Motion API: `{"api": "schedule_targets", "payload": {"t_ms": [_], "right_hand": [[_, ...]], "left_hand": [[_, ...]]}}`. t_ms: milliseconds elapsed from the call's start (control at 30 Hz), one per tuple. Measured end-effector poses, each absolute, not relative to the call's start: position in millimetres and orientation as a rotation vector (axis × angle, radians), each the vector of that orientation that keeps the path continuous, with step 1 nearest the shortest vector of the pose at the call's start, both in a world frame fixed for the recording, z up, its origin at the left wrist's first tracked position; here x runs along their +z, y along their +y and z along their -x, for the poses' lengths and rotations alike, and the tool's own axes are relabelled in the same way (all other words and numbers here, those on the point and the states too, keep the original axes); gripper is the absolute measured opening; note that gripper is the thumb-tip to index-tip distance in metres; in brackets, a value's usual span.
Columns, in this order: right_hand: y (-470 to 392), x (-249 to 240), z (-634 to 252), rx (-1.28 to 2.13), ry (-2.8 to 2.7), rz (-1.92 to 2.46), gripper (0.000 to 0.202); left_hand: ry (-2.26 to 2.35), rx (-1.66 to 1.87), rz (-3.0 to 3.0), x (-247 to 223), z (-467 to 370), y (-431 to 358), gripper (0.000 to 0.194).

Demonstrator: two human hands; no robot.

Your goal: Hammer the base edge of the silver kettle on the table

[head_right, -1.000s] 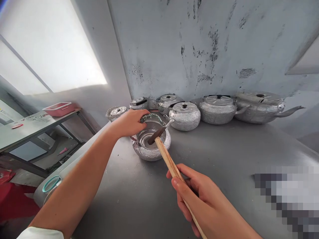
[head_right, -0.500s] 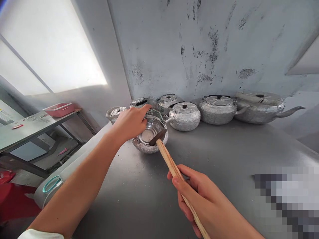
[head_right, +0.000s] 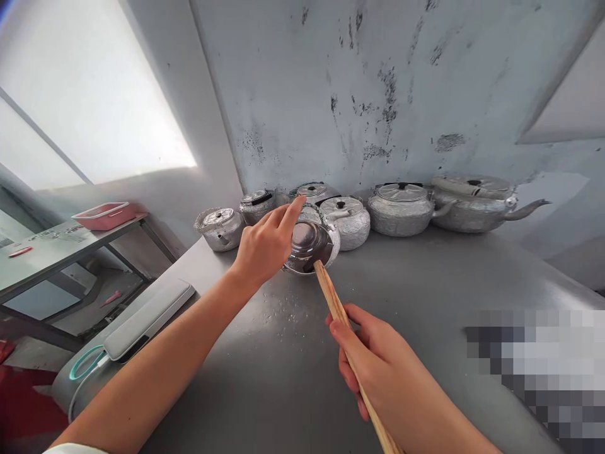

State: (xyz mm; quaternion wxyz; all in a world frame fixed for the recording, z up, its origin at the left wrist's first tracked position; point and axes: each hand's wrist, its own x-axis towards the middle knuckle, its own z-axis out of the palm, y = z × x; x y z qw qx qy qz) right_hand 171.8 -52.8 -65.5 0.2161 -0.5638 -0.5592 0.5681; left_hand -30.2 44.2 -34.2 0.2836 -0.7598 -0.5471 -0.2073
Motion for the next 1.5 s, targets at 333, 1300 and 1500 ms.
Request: {"api": "schedule_targets", "payload": {"t_ms": [333,1300,1500], "right_hand": [[-57.0,-75.4,-173.9,1.294,-1.946,1.606,0.048],[-76.5,-75.5,-157.3,1.654,-1.6,1.617,0.04],[-75.7,-81.7,-161.7,1.643,-1.599,1.575,0.041]], "left_hand": [[-1.51,-0.221,2.345,10.7,26.1,5.0,0.069],[-1.589,-0.34,2.964,14.7,32.9,4.8,0.11],[-1.649,-0.31,2.971,14.7,33.5,6.3,0.112]]}}
